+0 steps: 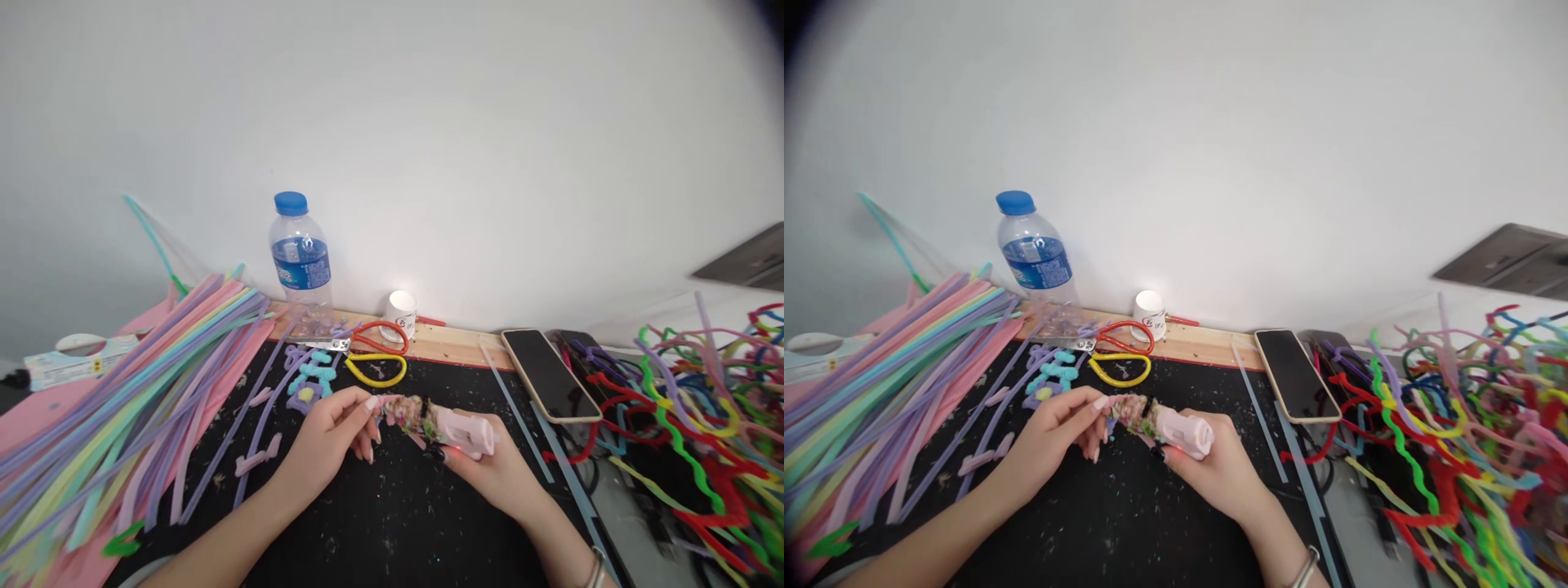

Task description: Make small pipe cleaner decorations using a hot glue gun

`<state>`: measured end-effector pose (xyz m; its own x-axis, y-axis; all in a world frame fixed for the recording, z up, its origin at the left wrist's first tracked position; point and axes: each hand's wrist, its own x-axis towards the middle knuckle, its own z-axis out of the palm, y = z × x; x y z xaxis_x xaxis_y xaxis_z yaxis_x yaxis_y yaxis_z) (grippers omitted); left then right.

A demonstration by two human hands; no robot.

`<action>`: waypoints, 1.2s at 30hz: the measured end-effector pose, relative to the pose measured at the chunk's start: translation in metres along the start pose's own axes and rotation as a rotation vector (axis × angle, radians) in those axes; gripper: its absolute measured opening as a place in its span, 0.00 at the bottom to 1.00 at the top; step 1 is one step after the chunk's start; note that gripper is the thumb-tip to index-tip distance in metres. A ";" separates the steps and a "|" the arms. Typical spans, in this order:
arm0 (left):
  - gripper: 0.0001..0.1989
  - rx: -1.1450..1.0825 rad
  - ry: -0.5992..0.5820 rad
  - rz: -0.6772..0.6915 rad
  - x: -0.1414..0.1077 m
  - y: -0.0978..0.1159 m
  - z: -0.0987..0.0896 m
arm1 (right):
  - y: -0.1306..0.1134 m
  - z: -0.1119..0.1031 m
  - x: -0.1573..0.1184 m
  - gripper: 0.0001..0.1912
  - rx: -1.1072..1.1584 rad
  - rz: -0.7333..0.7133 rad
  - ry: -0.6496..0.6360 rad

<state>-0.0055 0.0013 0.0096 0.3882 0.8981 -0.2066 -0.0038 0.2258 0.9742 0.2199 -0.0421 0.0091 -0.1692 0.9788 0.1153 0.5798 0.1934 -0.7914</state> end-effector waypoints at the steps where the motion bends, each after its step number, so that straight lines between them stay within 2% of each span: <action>1: 0.15 -0.001 -0.001 0.003 0.000 0.000 0.000 | 0.000 0.000 0.000 0.10 -0.001 -0.002 0.002; 20: 0.15 0.036 -0.014 0.033 0.000 -0.002 -0.001 | -0.006 -0.003 0.006 0.07 0.059 0.002 -0.058; 27: 0.14 0.203 -0.007 0.098 -0.003 -0.002 -0.001 | -0.003 -0.002 0.005 0.08 0.012 0.022 -0.043; 30: 0.14 0.254 -0.010 0.121 -0.004 -0.001 0.000 | -0.006 -0.004 0.006 0.07 -0.042 0.016 -0.013; 33: 0.14 0.190 -0.016 0.108 -0.004 0.000 0.000 | -0.009 -0.008 0.009 0.04 -0.131 0.007 0.057; 36: 0.14 0.020 -0.044 0.032 -0.003 0.001 0.001 | -0.004 -0.010 0.013 0.15 -0.254 0.060 0.161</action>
<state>-0.0055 -0.0019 0.0116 0.4286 0.8870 -0.1719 0.0019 0.1893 0.9819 0.2229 -0.0294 0.0197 -0.0118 0.9831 0.1826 0.7694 0.1255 -0.6263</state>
